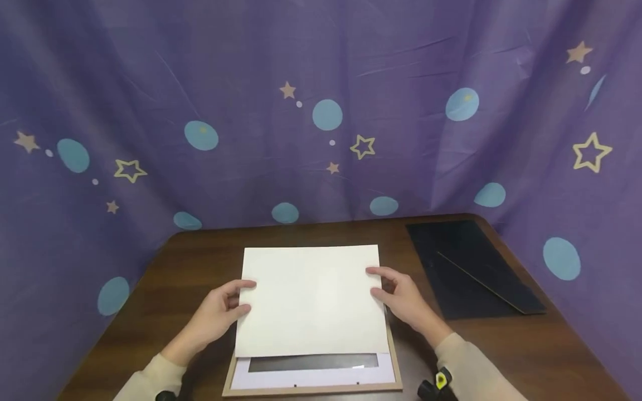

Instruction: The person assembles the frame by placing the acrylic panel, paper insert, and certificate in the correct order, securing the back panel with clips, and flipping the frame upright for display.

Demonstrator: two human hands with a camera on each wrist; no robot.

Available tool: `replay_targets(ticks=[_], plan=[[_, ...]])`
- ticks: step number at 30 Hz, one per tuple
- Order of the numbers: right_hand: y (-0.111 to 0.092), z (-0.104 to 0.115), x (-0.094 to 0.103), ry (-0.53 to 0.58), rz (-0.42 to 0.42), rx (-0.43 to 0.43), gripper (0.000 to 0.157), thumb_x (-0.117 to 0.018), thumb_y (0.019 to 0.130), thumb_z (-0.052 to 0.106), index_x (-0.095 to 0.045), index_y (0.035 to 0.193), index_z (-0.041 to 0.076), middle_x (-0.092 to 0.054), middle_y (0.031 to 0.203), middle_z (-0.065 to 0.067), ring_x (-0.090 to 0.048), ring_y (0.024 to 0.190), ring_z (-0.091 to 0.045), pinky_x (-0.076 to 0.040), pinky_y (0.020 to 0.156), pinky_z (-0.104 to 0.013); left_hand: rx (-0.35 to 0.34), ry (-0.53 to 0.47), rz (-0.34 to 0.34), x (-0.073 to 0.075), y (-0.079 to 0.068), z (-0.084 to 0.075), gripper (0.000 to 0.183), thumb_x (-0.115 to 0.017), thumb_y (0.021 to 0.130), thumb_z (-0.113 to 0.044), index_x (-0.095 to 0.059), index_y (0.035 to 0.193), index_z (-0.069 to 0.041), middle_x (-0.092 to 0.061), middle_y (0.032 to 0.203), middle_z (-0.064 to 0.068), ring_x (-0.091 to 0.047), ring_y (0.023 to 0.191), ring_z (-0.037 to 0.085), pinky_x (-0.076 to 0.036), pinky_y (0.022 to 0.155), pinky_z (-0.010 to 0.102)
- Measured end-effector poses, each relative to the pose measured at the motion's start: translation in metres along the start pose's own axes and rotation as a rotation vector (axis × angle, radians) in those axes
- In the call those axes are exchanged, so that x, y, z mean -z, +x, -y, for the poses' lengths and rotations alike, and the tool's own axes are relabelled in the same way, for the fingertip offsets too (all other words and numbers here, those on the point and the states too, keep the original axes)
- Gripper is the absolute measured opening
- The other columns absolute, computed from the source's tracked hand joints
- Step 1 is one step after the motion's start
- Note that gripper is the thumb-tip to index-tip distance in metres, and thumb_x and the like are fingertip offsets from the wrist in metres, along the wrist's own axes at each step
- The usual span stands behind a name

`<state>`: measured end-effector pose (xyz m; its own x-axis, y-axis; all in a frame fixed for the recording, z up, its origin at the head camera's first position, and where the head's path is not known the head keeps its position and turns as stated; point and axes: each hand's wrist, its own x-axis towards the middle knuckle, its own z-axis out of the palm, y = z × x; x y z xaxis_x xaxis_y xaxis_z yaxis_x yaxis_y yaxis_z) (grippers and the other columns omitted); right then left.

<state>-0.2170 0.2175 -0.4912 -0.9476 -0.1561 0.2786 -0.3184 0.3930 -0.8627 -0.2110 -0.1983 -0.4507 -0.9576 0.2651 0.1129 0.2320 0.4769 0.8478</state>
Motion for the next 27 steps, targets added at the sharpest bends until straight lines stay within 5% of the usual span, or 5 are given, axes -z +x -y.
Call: replay_targets(ticks=[5,18,27], plan=[[-0.007,-0.001,0.004,-0.043,-0.006,-0.028,0.043,-0.074,0.085,0.015,-0.063,0.127,0.019,-0.061,0.127,-0.003,-0.056,0.095,-0.018,-0.050,0.075,-0.024,0.018,-0.006,0.038,-0.006,-0.001,0.004,0.044,-0.068,0.087,-0.001,-0.060,0.124,-0.024,-0.048,0.087,0.006,-0.043,0.066,0.014,-0.040,0.051,0.022],[-0.017,-0.006,-0.002,0.011,0.078,-0.102,0.048,-0.076,0.084,0.021,-0.061,0.130,0.020,-0.057,0.133,-0.005,-0.059,0.099,-0.019,-0.053,0.074,-0.026,0.046,-0.040,0.130,-0.005,-0.019,0.012,0.045,-0.065,0.090,-0.005,-0.053,0.134,-0.010,-0.045,0.084,0.006,-0.041,0.060,0.008,-0.038,0.049,0.018],[-0.015,-0.004,-0.001,0.027,0.093,-0.067,0.051,-0.074,0.085,0.022,-0.058,0.133,0.023,-0.060,0.119,-0.002,-0.053,0.080,-0.021,-0.050,0.064,-0.027,0.028,-0.055,0.079,-0.005,-0.015,0.014,0.043,-0.063,0.091,-0.003,-0.055,0.132,-0.011,-0.046,0.088,0.008,-0.043,0.062,0.009,-0.039,0.051,0.018]])
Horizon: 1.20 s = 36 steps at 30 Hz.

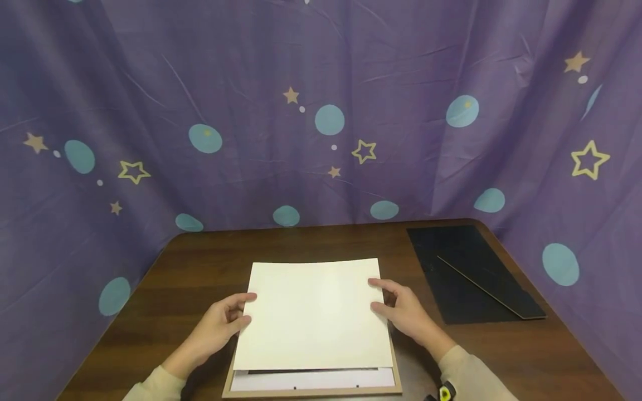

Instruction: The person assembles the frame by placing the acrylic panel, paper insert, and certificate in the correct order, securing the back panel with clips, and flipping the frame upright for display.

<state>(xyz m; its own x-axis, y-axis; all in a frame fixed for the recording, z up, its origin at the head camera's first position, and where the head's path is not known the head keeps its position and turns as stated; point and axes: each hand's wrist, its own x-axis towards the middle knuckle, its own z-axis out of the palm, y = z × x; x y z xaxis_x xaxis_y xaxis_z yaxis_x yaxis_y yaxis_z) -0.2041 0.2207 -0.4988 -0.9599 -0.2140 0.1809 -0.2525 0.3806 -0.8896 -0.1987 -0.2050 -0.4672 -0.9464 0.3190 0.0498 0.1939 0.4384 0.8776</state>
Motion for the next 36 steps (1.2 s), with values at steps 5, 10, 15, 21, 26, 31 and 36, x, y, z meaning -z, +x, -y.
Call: replay_targets(ticks=[5,10,15,21,26,31,36], plan=[[-0.002,0.001,0.000,-0.006,0.009,-0.004,0.052,-0.075,0.084,0.022,-0.058,0.133,0.022,-0.060,0.105,-0.003,-0.049,0.079,-0.019,-0.047,0.062,-0.025,0.011,-0.012,0.012,0.000,-0.002,0.002,0.043,-0.063,0.091,-0.002,-0.054,0.132,-0.009,-0.046,0.087,0.008,-0.045,0.061,0.009,-0.042,0.052,0.019],[-0.002,0.000,0.000,0.015,0.019,-0.005,0.053,-0.076,0.084,0.019,-0.058,0.134,0.018,-0.061,0.113,-0.002,-0.050,0.081,-0.018,-0.048,0.063,-0.025,0.033,-0.028,0.022,0.000,-0.004,0.005,0.043,-0.063,0.091,-0.003,-0.054,0.133,-0.010,-0.045,0.088,0.007,-0.046,0.063,0.010,-0.044,0.055,0.020],[-0.004,-0.003,-0.001,0.032,0.039,0.019,0.053,-0.075,0.084,0.018,-0.057,0.134,0.013,-0.061,0.113,-0.008,-0.051,0.080,-0.017,-0.047,0.062,-0.024,0.039,-0.045,0.040,0.001,-0.005,0.009,0.043,-0.064,0.091,-0.005,-0.054,0.132,-0.010,-0.048,0.096,0.009,-0.047,0.069,0.012,-0.047,0.060,0.021],[-0.006,-0.007,-0.001,0.021,0.100,0.045,0.056,-0.075,0.085,0.019,-0.055,0.136,0.014,-0.060,0.121,-0.008,-0.054,0.081,-0.017,-0.050,0.066,-0.026,0.041,-0.031,0.052,0.005,-0.007,0.015,0.043,-0.065,0.090,-0.005,-0.055,0.131,-0.008,-0.054,0.104,0.011,-0.053,0.085,0.021,-0.051,0.073,0.025],[-0.008,-0.009,0.000,-0.034,0.130,0.025,0.052,-0.075,0.084,0.027,-0.057,0.133,0.023,-0.060,0.122,0.000,-0.055,0.101,-0.022,-0.050,0.086,-0.035,0.056,-0.027,0.058,0.006,-0.008,0.019,0.042,-0.065,0.090,-0.005,-0.056,0.130,-0.011,-0.053,0.103,0.010,-0.052,0.090,0.023,-0.051,0.076,0.026],[-0.009,-0.010,0.002,-0.060,0.134,0.042,0.047,-0.073,0.086,0.030,-0.060,0.130,0.023,-0.055,0.136,0.003,-0.045,0.128,-0.029,-0.032,0.105,-0.058,0.061,-0.034,0.073,0.006,-0.010,0.022,0.041,-0.065,0.090,-0.006,-0.056,0.129,-0.011,-0.054,0.103,0.010,-0.052,0.091,0.024,-0.051,0.076,0.027],[-0.009,-0.010,0.003,-0.108,0.126,0.076,0.041,-0.072,0.087,0.027,-0.062,0.127,0.023,-0.059,0.129,0.002,-0.052,0.116,-0.023,-0.044,0.097,-0.038,0.059,-0.023,0.086,0.006,-0.012,0.023,0.039,-0.067,0.089,-0.007,-0.056,0.127,-0.009,-0.054,0.100,0.010,-0.052,0.090,0.025,-0.050,0.074,0.027]])
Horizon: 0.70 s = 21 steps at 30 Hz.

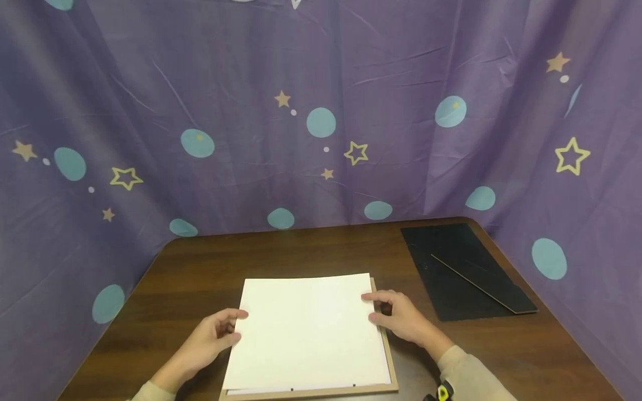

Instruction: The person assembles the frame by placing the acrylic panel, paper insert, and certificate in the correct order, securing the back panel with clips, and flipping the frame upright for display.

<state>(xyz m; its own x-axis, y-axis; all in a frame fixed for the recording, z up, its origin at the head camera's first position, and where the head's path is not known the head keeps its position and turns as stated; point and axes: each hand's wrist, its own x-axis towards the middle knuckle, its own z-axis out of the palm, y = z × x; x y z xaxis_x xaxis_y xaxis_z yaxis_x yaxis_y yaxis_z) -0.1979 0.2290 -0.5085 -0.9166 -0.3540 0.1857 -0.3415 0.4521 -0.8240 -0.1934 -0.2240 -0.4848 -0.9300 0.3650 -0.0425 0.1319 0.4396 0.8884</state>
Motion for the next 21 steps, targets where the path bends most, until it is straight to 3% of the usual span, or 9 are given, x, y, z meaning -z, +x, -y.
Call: replay_targets(ticks=[10,16,21], plan=[[-0.0003,-0.0024,-0.0006,-0.057,0.001,0.020,0.040,-0.074,0.086,0.024,-0.064,0.125,0.023,-0.058,0.121,0.005,-0.051,0.105,-0.020,-0.046,0.085,-0.030,-0.046,0.056,0.069,0.0009,-0.0025,0.0016,0.040,-0.071,0.086,-0.009,-0.058,0.123,-0.007,-0.048,0.089,0.007,-0.047,0.076,0.015,-0.045,0.062,0.020],[0.0008,-0.0048,-0.0008,-0.081,-0.001,0.007,0.043,-0.076,0.084,0.025,-0.064,0.125,0.022,-0.056,0.115,0.004,-0.049,0.091,-0.017,-0.046,0.078,-0.026,-0.051,0.086,0.075,0.0012,-0.0036,0.0026,0.042,-0.073,0.084,-0.010,-0.057,0.123,-0.005,-0.048,0.092,0.008,-0.048,0.078,0.015,-0.046,0.064,0.020],[0.0017,-0.0050,-0.0004,-0.112,-0.040,0.035,0.047,-0.079,0.080,0.025,-0.063,0.124,0.018,-0.050,0.116,0.000,-0.048,0.092,-0.017,-0.046,0.078,-0.026,-0.102,0.130,0.073,0.0004,-0.0047,0.0019,0.044,-0.076,0.081,-0.011,-0.059,0.120,-0.003,-0.048,0.096,0.009,-0.049,0.076,0.015,-0.047,0.061,0.019]])
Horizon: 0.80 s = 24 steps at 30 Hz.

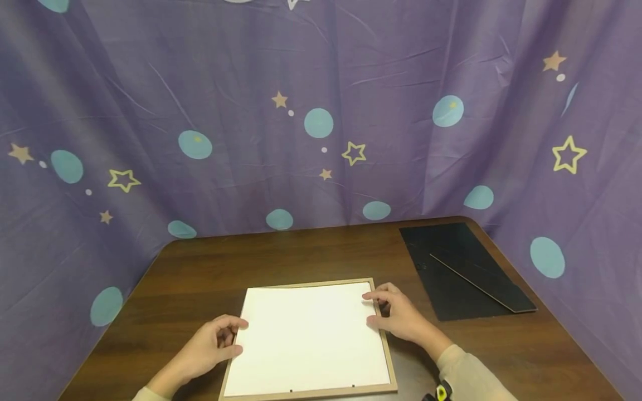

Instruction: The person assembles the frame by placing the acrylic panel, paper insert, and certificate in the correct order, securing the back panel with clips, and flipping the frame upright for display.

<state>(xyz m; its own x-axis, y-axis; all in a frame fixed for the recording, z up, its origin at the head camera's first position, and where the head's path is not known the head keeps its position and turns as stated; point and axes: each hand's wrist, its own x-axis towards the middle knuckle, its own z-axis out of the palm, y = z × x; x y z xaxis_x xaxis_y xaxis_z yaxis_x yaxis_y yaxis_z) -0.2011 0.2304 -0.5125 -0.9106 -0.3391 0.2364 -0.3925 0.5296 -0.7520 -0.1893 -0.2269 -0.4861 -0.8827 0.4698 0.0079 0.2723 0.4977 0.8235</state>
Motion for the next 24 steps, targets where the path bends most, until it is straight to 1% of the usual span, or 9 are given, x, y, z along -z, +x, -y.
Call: replay_targets(ticks=[4,9,12,15,17,18,20,22,24], plan=[[-0.001,0.005,0.004,-0.081,-0.015,0.031,0.051,-0.081,0.079,0.024,-0.061,0.126,0.017,-0.048,0.125,-0.001,-0.050,0.102,-0.019,-0.049,0.082,-0.032,-0.044,0.048,-0.001,0.001,-0.001,-0.001,0.045,-0.077,0.080,-0.011,-0.058,0.120,-0.003,-0.048,0.096,0.009,-0.049,0.076,0.015,-0.048,0.061,0.020],[-0.008,0.015,0.010,-0.207,0.039,0.082,0.056,-0.079,0.080,0.035,-0.059,0.130,0.019,-0.047,0.135,-0.001,-0.046,0.121,-0.027,-0.047,0.092,-0.051,-0.071,0.137,-0.022,0.005,-0.004,-0.001,0.045,-0.076,0.082,-0.016,-0.057,0.122,-0.003,-0.050,0.100,0.007,-0.048,0.075,0.012,-0.048,0.062,0.020],[-0.013,0.019,0.010,-0.262,0.084,0.122,0.061,-0.077,0.080,0.043,-0.057,0.132,0.020,-0.046,0.139,-0.001,-0.041,0.127,-0.028,-0.045,0.093,-0.054,-0.098,0.198,-0.061,0.006,-0.007,-0.002,0.043,-0.074,0.084,-0.017,-0.058,0.120,-0.002,-0.053,0.102,0.007,-0.049,0.075,0.011,-0.048,0.064,0.020],[-0.018,0.020,0.008,-0.291,0.104,0.168,0.066,-0.074,0.080,0.048,-0.055,0.136,0.018,-0.043,0.145,-0.005,-0.037,0.132,-0.030,-0.043,0.095,-0.056,-0.137,0.278,-0.104,0.005,-0.010,-0.006,0.042,-0.074,0.084,-0.021,-0.059,0.120,-0.005,-0.055,0.106,0.004,-0.053,0.084,0.012,-0.050,0.069,0.024],[-0.021,0.020,0.006,-0.320,0.109,0.191,0.069,-0.071,0.081,0.052,-0.052,0.139,0.018,-0.039,0.148,-0.007,-0.032,0.136,-0.033,-0.041,0.096,-0.060,-0.166,0.354,-0.106,0.002,-0.012,-0.009,0.047,-0.075,0.084,-0.028,-0.059,0.124,-0.009,-0.056,0.117,0.003,-0.054,0.100,0.016,-0.053,0.080,0.032],[-0.022,0.020,0.005,-0.335,0.110,0.202,0.071,-0.070,0.082,0.054,-0.051,0.140,0.018,-0.038,0.150,-0.008,-0.030,0.137,-0.035,-0.039,0.097,-0.062,-0.188,0.393,-0.097,0.000,-0.013,-0.010,0.051,-0.075,0.083,-0.032,-0.058,0.126,-0.011,-0.055,0.124,0.003,-0.053,0.109,0.020,-0.052,0.084,0.038],[-0.024,0.018,0.004,-0.356,0.125,0.217,0.072,-0.067,0.083,0.056,-0.049,0.142,0.019,-0.035,0.152,-0.010,-0.026,0.139,-0.040,-0.036,0.097,-0.066,-0.232,0.470,-0.060,-0.005,-0.015,-0.013,0.059,-0.074,0.082,-0.041,-0.056,0.131,-0.014,-0.050,0.137,0.005,-0.044,0.126,0.028,-0.048,0.092,0.050],[-0.026,0.017,0.003,-0.381,0.139,0.222,0.073,-0.065,0.083,0.058,-0.048,0.143,0.019,-0.034,0.152,-0.011,-0.026,0.139,-0.043,-0.034,0.097,-0.068,-0.275,0.511,-0.009,-0.009,-0.017,-0.015,0.065,-0.072,0.082,-0.046,-0.054,0.135,-0.014,-0.045,0.145,0.008,-0.035,0.134,0.036,-0.041,0.095,0.060],[-0.028,0.015,0.002,-0.394,0.150,0.224,0.072,-0.064,0.084,0.059,-0.049,0.142,0.018,-0.035,0.152,-0.011,-0.028,0.137,-0.044,-0.033,0.098,-0.068,-0.303,0.526,0.031,-0.014,-0.018,-0.017,0.067,-0.069,0.083,-0.050,-0.054,0.137,-0.013,-0.044,0.146,0.009,-0.030,0.137,0.041,-0.037,0.096,0.065]])
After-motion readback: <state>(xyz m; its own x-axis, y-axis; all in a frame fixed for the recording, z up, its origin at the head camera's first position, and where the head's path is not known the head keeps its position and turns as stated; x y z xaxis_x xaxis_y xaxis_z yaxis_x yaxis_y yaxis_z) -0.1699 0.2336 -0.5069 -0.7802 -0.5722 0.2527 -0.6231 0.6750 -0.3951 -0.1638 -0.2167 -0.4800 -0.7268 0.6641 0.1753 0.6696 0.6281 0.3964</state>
